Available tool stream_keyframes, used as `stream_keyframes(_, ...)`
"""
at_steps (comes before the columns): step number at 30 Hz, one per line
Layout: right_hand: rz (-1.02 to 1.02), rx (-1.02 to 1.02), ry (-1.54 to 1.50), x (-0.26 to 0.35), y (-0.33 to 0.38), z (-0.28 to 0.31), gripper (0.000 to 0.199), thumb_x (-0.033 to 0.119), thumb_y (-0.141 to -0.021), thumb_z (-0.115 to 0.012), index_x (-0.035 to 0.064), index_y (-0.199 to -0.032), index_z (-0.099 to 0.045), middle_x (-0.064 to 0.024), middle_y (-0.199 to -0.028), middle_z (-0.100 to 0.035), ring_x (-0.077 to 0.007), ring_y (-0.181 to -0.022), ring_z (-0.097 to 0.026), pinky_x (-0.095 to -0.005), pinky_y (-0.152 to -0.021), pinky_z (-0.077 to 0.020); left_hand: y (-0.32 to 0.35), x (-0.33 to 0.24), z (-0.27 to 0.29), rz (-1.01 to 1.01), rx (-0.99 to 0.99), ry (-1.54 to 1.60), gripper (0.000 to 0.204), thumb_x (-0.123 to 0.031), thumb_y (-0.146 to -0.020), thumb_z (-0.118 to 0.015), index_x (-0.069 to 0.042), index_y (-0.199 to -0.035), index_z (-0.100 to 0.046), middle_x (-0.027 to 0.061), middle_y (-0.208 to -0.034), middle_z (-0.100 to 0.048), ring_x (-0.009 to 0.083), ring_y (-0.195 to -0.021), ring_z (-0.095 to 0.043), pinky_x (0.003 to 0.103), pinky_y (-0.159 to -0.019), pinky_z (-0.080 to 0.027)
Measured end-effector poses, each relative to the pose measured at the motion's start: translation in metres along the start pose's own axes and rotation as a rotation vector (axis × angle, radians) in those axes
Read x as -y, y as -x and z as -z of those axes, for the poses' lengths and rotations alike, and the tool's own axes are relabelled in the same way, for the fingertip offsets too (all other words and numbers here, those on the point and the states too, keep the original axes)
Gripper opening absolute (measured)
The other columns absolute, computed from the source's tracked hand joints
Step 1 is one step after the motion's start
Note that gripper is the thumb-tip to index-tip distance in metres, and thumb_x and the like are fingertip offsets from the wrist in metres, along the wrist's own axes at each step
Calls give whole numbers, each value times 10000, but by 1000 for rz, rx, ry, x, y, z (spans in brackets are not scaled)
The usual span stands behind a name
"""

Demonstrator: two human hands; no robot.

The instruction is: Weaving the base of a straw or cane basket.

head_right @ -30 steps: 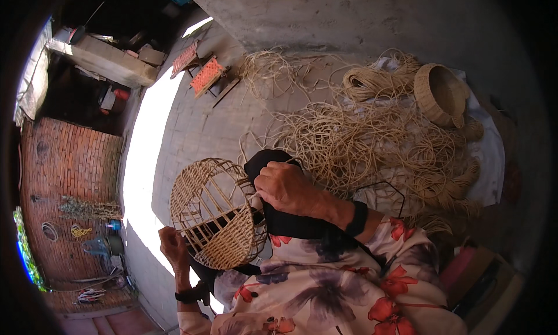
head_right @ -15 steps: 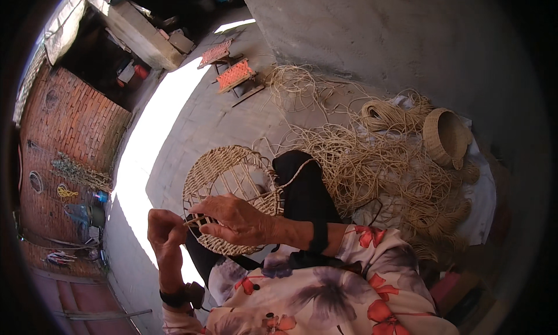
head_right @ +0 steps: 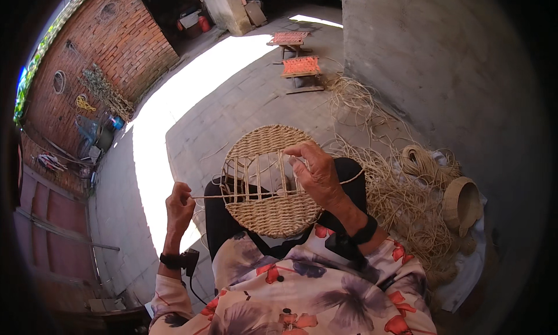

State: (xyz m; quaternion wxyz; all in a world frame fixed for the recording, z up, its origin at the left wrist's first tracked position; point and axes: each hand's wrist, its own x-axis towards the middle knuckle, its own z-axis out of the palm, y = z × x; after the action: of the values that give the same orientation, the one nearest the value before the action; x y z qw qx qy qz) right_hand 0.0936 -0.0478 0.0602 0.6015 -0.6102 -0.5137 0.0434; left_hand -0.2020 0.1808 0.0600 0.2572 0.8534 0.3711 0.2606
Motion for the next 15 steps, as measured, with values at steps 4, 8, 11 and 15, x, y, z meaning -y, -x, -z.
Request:
stream_keyframes(4,-94,-84,31,-13,5,18,193,-8,-894,-586,-5,-1069,-666,-95,-975,-646,-191,-885,-633,-307,-819,-510,1,47,11,-77,-131,-294,262,96,-780,-609,-74,-955,-516,89,-632,-538,219,-566,-565,358,-563,-478)
stream_keyframes(8,-152,-166,62,-20,11,49,167,-1,-913,-584,-7,-1057,-668,-77,-961,-643,-151,-868,-628,-280,-808,-507,2,78,34,142,-112,-537,235,89,-787,-602,-63,-949,-524,86,-629,-548,219,-552,-562,377,-553,-475)
stream_keyframes(11,-281,-226,161,-2,3,59,139,7,-911,-595,-4,-1030,-665,-90,-985,-637,-170,-906,-638,-295,-809,-513,-5,48,48,245,-69,-427,247,98,-784,-580,-55,-965,-511,67,-624,-539,180,-562,-531,353,-537,-441)
stream_keyframes(15,183,-125,193,52,-17,37,195,55,-883,-664,18,-1074,-654,-113,-1047,-645,-233,-990,-643,-344,-872,-512,-13,-65,34,-205,122,88,208,82,-813,-583,-31,-975,-517,29,-717,-546,81,-600,-477,252,-559,-412)
